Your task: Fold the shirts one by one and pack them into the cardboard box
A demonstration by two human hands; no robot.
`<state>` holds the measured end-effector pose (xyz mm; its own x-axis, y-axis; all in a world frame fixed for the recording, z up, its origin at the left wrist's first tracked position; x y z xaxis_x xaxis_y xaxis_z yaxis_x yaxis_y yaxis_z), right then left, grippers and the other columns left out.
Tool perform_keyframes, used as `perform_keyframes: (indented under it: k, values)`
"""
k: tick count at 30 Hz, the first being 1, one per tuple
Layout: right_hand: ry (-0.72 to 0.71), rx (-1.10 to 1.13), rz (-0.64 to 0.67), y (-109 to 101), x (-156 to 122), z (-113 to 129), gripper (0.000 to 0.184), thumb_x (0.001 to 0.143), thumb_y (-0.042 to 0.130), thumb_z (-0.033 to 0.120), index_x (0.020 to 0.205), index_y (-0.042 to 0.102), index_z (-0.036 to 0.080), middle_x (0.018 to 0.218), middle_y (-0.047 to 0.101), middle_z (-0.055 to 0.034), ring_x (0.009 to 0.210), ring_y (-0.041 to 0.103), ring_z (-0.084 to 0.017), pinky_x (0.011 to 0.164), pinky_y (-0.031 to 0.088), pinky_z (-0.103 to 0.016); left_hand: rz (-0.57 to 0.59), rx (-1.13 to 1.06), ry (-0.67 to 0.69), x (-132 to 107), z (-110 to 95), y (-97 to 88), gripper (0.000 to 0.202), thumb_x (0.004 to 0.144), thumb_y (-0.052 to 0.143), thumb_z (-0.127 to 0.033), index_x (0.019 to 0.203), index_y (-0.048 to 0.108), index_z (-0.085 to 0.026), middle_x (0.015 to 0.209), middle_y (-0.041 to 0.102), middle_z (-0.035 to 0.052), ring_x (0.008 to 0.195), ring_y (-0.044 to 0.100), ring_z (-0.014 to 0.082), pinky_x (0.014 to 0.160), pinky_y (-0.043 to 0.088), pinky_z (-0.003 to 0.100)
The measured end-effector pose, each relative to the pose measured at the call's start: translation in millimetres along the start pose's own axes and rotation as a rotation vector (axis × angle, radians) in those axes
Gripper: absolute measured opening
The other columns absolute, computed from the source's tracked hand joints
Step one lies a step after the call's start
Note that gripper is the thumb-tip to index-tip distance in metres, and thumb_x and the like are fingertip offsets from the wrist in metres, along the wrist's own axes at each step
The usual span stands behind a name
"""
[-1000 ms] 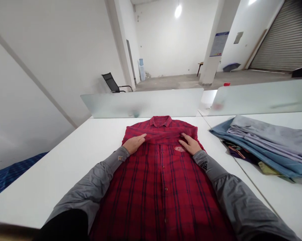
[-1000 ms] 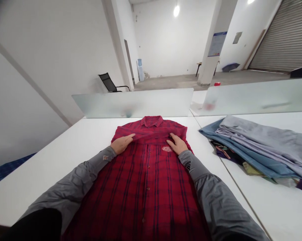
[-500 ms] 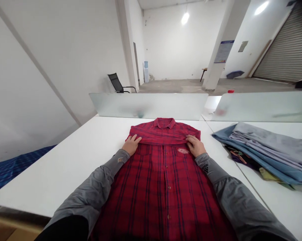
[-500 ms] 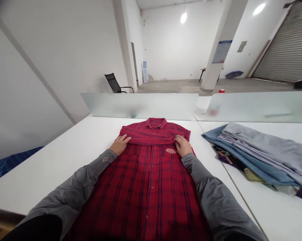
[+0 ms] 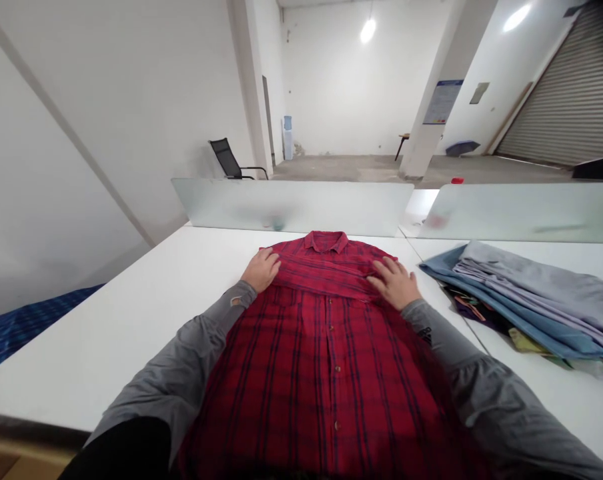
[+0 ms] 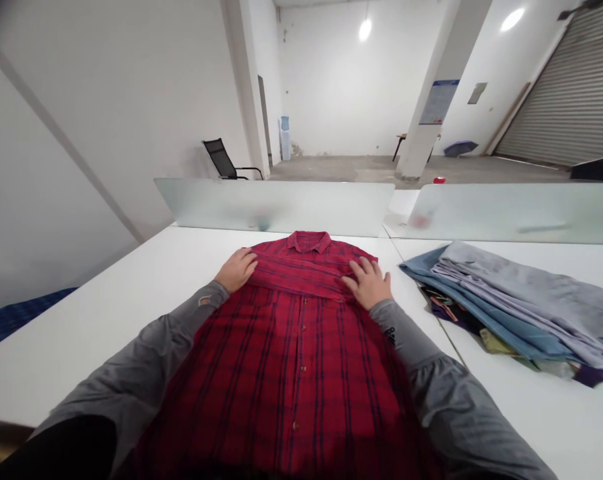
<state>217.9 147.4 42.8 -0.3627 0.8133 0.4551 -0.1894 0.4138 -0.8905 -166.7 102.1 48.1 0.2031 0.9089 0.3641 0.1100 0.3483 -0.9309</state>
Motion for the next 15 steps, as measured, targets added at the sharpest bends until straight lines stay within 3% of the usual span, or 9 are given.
perform_keyframes:
  k: [4, 7, 12, 15]
  values:
    - [0.005, -0.02, 0.087, 37, -13, 23, 0.064, 0.088, 0.035, 0.067, 0.139, 0.048, 0.031, 0.145, 0.045, -0.0107, 0.129, 0.038, -0.041, 0.095, 0.036, -0.068, 0.038, 0.063, -0.106, -5, 2, 27.9, 0.051, 0.091, 0.046, -0.049, 0.139, 0.047, -0.031, 0.15, 0.038, 0.0074, 0.134, 0.033, 0.0394, 0.106, 0.03, 0.056]
    - [-0.001, -0.024, 0.082, 45, -17, 23, 0.065, 0.088, 0.034, 0.067, 0.141, 0.046, 0.031, 0.147, 0.043, -0.0096, 0.13, 0.037, -0.041, 0.097, 0.035, -0.068, 0.083, 0.072, -0.133, -11, 6, 42.3, 0.053, 0.092, 0.043, -0.051, 0.142, 0.043, -0.032, 0.153, 0.033, 0.0057, 0.135, 0.033, 0.0403, 0.106, 0.03, 0.054]
    - [0.007, 0.028, 0.132, 40, -8, 16, 0.066, 0.087, 0.038, 0.067, 0.141, 0.045, 0.03, 0.148, 0.041, -0.0108, 0.13, 0.036, -0.042, 0.096, 0.033, -0.071, 0.153, 0.057, -0.196, -9, 3, 33.2, 0.052, 0.093, 0.041, -0.049, 0.143, 0.042, -0.032, 0.155, 0.029, 0.0066, 0.137, 0.029, 0.0407, 0.106, 0.026, 0.06]
    - [0.046, 0.044, 0.14, 29, -5, 21, 0.062, 0.088, 0.042, 0.065, 0.138, 0.049, 0.029, 0.146, 0.044, -0.013, 0.129, 0.036, -0.043, 0.096, 0.028, -0.074, 0.153, 0.068, -0.322, -17, -19, 17.8, 0.051, 0.095, 0.038, -0.045, 0.141, 0.044, -0.024, 0.153, 0.031, 0.0125, 0.138, 0.028, 0.0401, 0.106, 0.025, 0.063]
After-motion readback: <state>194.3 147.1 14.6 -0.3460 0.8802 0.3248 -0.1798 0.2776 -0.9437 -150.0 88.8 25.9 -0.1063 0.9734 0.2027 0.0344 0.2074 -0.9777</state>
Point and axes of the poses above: each hand's wrist, its own x-axis towards the middle knuckle, its own y-axis out of the palm, z = x × y, the point moved 5 cm from there along x, towards the middle knuckle
